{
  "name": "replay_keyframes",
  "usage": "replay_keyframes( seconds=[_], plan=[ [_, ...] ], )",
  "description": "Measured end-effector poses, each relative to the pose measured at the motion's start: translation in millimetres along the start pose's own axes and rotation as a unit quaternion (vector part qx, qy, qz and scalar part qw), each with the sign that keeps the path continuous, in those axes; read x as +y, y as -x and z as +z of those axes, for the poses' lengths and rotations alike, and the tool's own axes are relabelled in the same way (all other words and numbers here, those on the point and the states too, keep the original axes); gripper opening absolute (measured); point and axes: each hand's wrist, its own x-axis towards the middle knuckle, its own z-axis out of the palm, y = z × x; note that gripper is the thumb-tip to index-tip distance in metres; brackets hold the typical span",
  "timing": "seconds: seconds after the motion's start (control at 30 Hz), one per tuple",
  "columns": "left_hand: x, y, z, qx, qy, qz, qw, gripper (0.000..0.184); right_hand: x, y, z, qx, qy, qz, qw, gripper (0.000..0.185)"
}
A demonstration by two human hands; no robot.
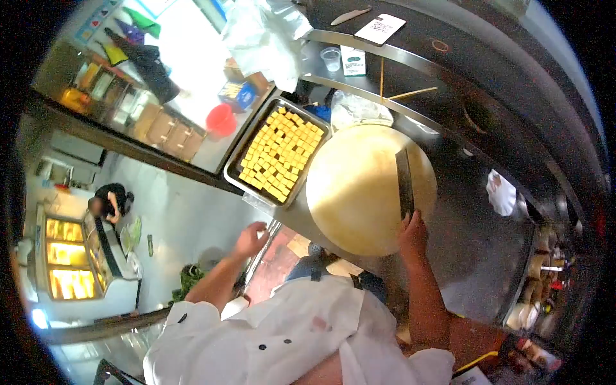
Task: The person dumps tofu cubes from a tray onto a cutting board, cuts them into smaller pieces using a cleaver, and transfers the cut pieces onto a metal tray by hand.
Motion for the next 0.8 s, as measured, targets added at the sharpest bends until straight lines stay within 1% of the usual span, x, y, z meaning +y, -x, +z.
replay_keyframes(
  seconds=[0.03,0.1,0.13,0.2,0.23,0.27,0.3,0.33,0.37,0.4,0.43,0.47,0.53,0.57,0.6,0.63,0.7,0.73,0.8],
  plan=[
    [-0.5,-5.9,-4.0,0.031,-0.059,0.027,0.997,0.040,15.3,-6.2,9.1,-0.008,-0.005,-0.011,1.000,0.042],
    [-14.1,-30.3,-11.8,0.078,-0.170,0.057,0.981,0.047,34.3,-13.3,22.4,-0.041,0.050,-0.032,0.997,0.043],
    [-6.4,-45.6,-21.8,0.081,-0.221,0.039,0.971,0.052,34.2,-13.2,22.9,-0.049,0.050,-0.037,0.997,0.043],
    [23.9,-74.9,-48.0,0.075,-0.307,-0.007,0.949,0.064,21.8,-10.2,11.4,-0.082,0.095,-0.005,0.992,0.046],
    [32.3,-89.3,-59.0,0.075,-0.312,-0.008,0.947,0.070,14.1,-12.6,5.6,-0.082,0.097,-0.008,0.992,0.046],
    [35.3,-105.1,-66.8,0.076,-0.316,-0.007,0.946,0.077,5.2,-15.7,0.2,-0.104,0.082,0.035,0.991,0.047],
    [31.8,-120.8,-68.5,0.085,-0.318,0.009,0.944,0.097,-0.9,-18.2,-2.0,-0.124,0.068,0.080,0.987,0.048],
    [28.3,-136.4,-67.1,0.040,-0.341,-0.036,0.938,0.107,7.8,-19.8,6.6,-0.120,0.071,0.084,0.987,0.048],
    [29.1,-145.9,-62.5,0.038,-0.337,-0.031,0.940,0.107,25.0,-20.3,20.9,-0.092,0.090,0.074,0.989,0.048],
    [28.0,-154.1,-58.1,0.016,-0.362,-0.055,0.931,0.109,38.0,-19.6,32.8,-0.067,0.109,0.064,0.990,0.048],
    [24.8,-161.3,-55.5,-0.007,-0.386,-0.079,0.919,0.111,42.2,-17.2,38.8,-0.067,0.114,0.071,0.989,0.048],
    [19.8,-166.3,-53.3,-0.013,-0.382,-0.075,0.921,0.111,37.7,-14.3,38.8,-0.051,0.128,0.068,0.988,0.047],
    [10.1,-173.3,-48.5,0.011,-0.353,-0.074,0.932,0.104,28.6,-11.9,37.6,-0.034,0.150,0.070,0.986,0.046],
    [14.3,-169.7,-52.8,0.019,-0.357,-0.046,0.933,0.099,1.3,-8.0,18.6,-0.067,0.139,0.088,0.984,0.042],
    [9.3,-172.3,-54.1,0.006,-0.358,-0.037,0.933,0.098,-17.2,-5.9,9.3,-0.099,0.127,0.105,0.981,0.038],
    [7.2,-173.7,-56.2,-0.001,-0.372,-0.031,0.928,0.097,-15.6,-2.8,16.6,-0.099,0.132,0.111,0.980,0.038],
    [5.9,-177.8,-63.9,-0.011,-0.384,-0.020,0.923,0.096,-8.9,5.9,31.8,-0.001,0.146,0.075,0.986,0.030],
    [5.9,-180.5,-69.0,-0.019,-0.388,-0.025,0.921,0.096,-8.1,7.7,33.3,0.000,0.149,0.079,0.986,0.030],
    [0.7,-184.8,-73.0,-0.029,-0.389,-0.026,0.920,0.095,-17.4,10.0,28.7,-0.034,0.174,0.066,0.982,0.029]
  ],
)
